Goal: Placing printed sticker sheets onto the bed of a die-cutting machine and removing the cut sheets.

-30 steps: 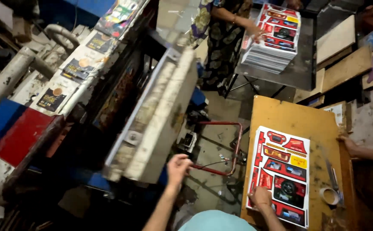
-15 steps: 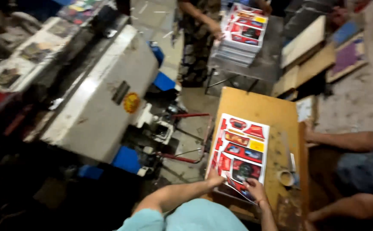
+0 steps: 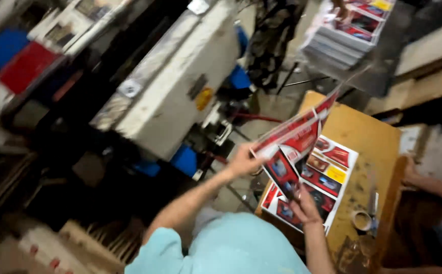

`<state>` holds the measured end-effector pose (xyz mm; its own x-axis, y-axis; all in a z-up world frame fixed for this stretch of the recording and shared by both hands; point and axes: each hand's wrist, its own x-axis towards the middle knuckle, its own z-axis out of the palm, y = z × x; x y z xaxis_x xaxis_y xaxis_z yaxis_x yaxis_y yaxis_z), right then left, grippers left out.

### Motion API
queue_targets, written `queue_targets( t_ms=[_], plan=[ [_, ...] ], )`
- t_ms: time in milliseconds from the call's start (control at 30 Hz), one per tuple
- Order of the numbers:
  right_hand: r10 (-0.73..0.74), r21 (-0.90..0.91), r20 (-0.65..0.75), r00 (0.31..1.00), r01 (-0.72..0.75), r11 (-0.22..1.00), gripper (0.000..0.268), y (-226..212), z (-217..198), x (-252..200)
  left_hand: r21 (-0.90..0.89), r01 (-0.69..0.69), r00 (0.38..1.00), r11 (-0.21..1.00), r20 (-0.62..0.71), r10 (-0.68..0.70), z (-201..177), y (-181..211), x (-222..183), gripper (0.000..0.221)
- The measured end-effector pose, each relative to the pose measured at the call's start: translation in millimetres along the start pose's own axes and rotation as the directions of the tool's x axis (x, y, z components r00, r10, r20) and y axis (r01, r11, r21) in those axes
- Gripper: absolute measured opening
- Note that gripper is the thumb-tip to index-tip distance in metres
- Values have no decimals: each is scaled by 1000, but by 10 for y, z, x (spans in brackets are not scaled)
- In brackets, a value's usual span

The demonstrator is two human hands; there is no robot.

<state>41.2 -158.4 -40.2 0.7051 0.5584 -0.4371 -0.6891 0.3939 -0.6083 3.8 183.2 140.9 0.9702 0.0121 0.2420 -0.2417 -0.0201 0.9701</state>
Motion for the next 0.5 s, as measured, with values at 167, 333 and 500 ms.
queue_targets(
  t_ms=[167,333,500],
  plan=[
    [-139,-310,-46,989,118,943,54,-358,2160,479,55,112,895,992,-439,-77,-1590,7,-248,36],
    [-191,-409,-151,970,115,905,53,247,2780,1520,-104,312,761,944,-567,-314,-2788,-1209,-496,26],
    [-337,-628,-336,879,58,776,52,1252,2294,2836,-253,605,484,755,-636,-602,-3326,-2039,-243,27]
  ],
)
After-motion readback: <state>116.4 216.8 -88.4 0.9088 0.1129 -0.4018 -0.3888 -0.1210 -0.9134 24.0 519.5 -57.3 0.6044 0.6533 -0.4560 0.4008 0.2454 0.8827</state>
